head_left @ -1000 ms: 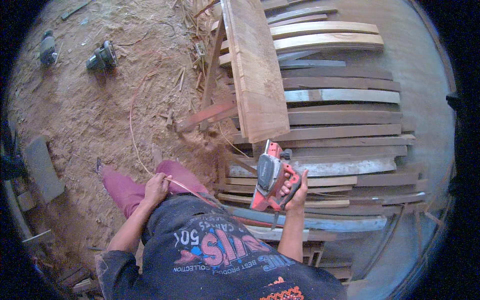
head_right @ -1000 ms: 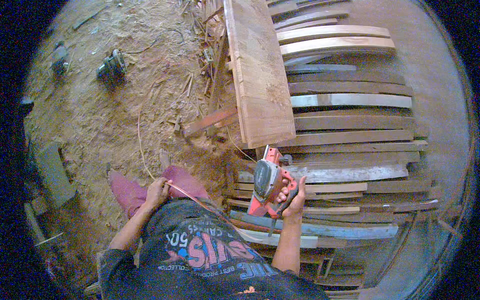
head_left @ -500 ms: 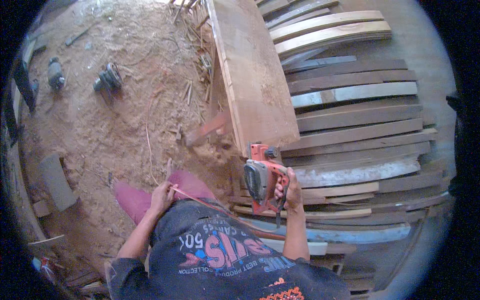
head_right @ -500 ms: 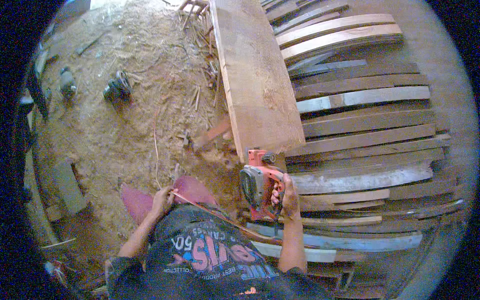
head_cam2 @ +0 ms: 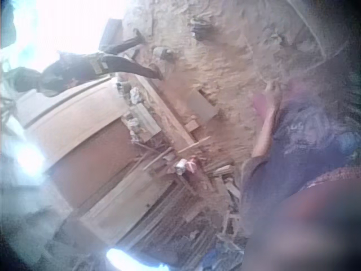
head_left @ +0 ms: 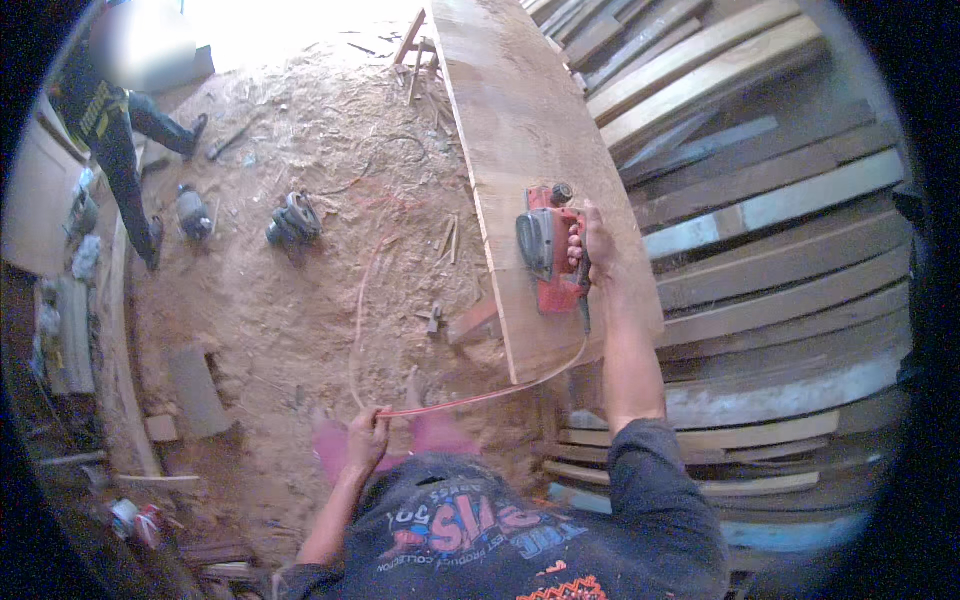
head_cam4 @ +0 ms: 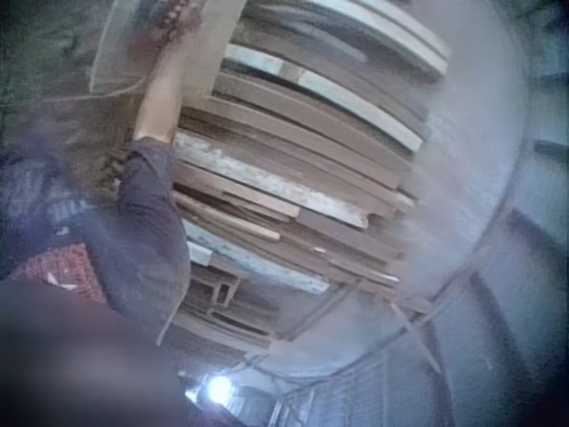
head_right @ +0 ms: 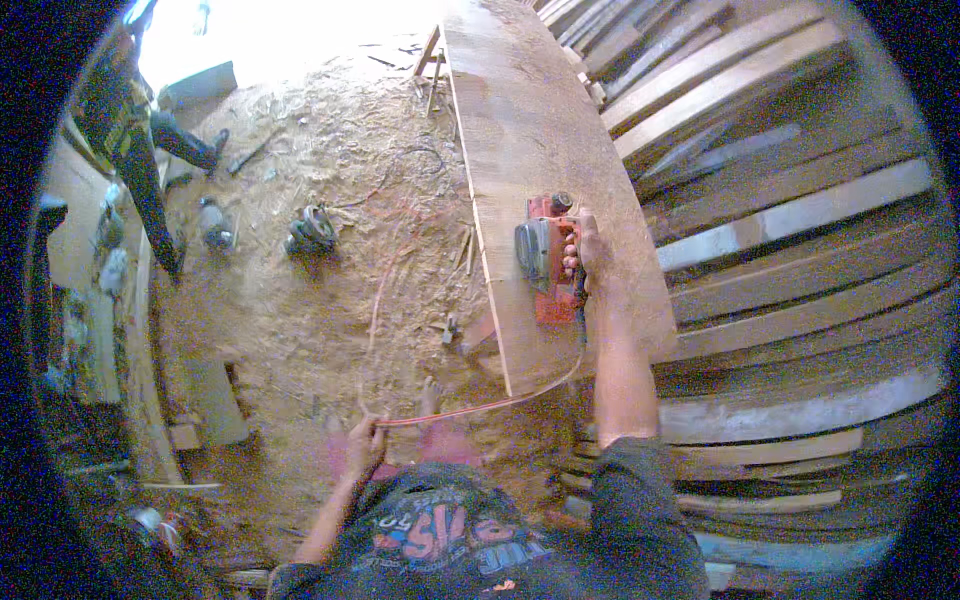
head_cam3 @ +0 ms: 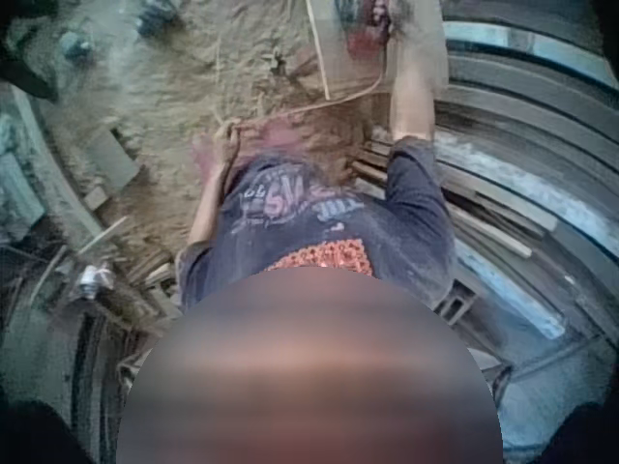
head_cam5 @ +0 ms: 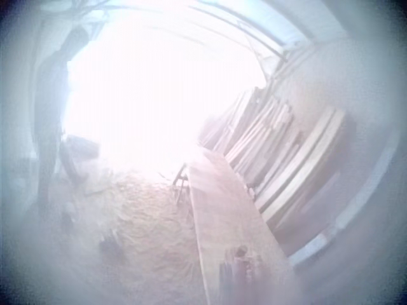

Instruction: The person uses a handheld electric sander to smooth the surface of a large wooden plank. They move the sander back and forth across the plank, generating sawdust, and briefly reposition the plank during the process.

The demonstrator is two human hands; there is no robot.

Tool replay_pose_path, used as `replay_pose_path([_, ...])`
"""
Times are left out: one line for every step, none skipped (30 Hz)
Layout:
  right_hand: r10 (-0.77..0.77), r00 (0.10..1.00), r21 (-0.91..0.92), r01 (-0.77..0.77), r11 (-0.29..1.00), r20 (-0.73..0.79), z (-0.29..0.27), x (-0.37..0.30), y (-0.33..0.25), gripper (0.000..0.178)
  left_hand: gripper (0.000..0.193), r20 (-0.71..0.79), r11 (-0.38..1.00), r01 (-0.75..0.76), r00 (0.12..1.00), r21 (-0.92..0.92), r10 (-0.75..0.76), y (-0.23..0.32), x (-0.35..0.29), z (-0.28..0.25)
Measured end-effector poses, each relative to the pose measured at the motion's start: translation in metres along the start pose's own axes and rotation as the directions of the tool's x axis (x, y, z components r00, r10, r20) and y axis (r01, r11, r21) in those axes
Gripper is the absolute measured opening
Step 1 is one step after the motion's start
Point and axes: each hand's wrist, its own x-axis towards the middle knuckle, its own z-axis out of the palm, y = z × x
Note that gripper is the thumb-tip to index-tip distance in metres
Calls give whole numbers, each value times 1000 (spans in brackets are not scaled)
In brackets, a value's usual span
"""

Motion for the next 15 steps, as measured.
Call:
replay_pose_path([-41, 982, 23, 37, 999, 184, -1, -8, -2, 60, 23, 48, 999, 34, 998, -29, -33, 3, 5, 0])
replay_pose_path([-95, 976, -5, 98, 995, 196, 0, -22, 0, 59, 23, 25, 1000, -2, 1000, -26, 2, 5, 12, 1])
replay_pose_path([-81, 988, -51, 88, 995, 131, -4, -50, 16, 57, 24, 20, 1000, -2, 1000, -7, 2, 6, 15, 1])
replay_pose_path([-53, 997, -110, 59, 992, 63, -10, -83, 34, 56, 24, 33, 1000, 15, 999, 5, -15, 7, 21, 1])
replay_pose_path([-24, 997, -89, 31, 996, 79, -16, -121, 51, 56, 25, 56, 1000, 26, 998, 3, -26, 7, 25, -1])
replay_pose_path([13, 995, -76, -5, 997, 101, -22, -151, 65, 56, 25, 35, 1000, -28, 999, -2, 28, 7, 29, -2])
replay_pose_path([6, 1000, -149, -5, 989, 3, -23, -180, 80, 56, 26, 33, 998, -56, 998, -2, 57, 7, 32, -5])
replay_pose_path([-1, 996, -220, -19, 975, -94, -25, -207, 91, 56, 26, 40, 999, -40, 998, 11, 39, 7, 36, -8])
replay_pose_path([126, 986, -131, -139, 982, -107, -25, -220, 95, 56, 26, 32, 997, -71, 997, 27, 70, 8, 39, -10])
replay_pose_path([61, 993, -101, -72, 992, -104, -24, -227, 96, 56, 26, 38, 997, -56, 998, 60, 53, 10, 42, -13])
replay_pose_path([70, 993, -77, -77, 994, -100, -21, -226, 92, 56, 26, 35, 994, -24, 999, 110, 20, 13, 46, -15])
replay_pose_path([99, 989, -59, -106, 993, -111, -17, -218, 85, 56, 26, 48, 995, -38, 998, 91, 33, 16, 49, -17])
replay_pose_path([104, 987, -123, -119, 985, -119, -12, -200, 74, 57, 26, 48, 996, -35, 998, 88, 31, 23, 55, -16])
replay_pose_path([39, 996, -103, -47, 994, -75, -6, -180, 63, 57, 26, 63, 995, 2, 998, 100, -8, 31, 59, -16])
replay_pose_path([56, 996, -103, -64, 993, -73, 0, -154, 51, 56, 26, 9, 996, -26, 1000, 89, 25, 40, 62, -15])
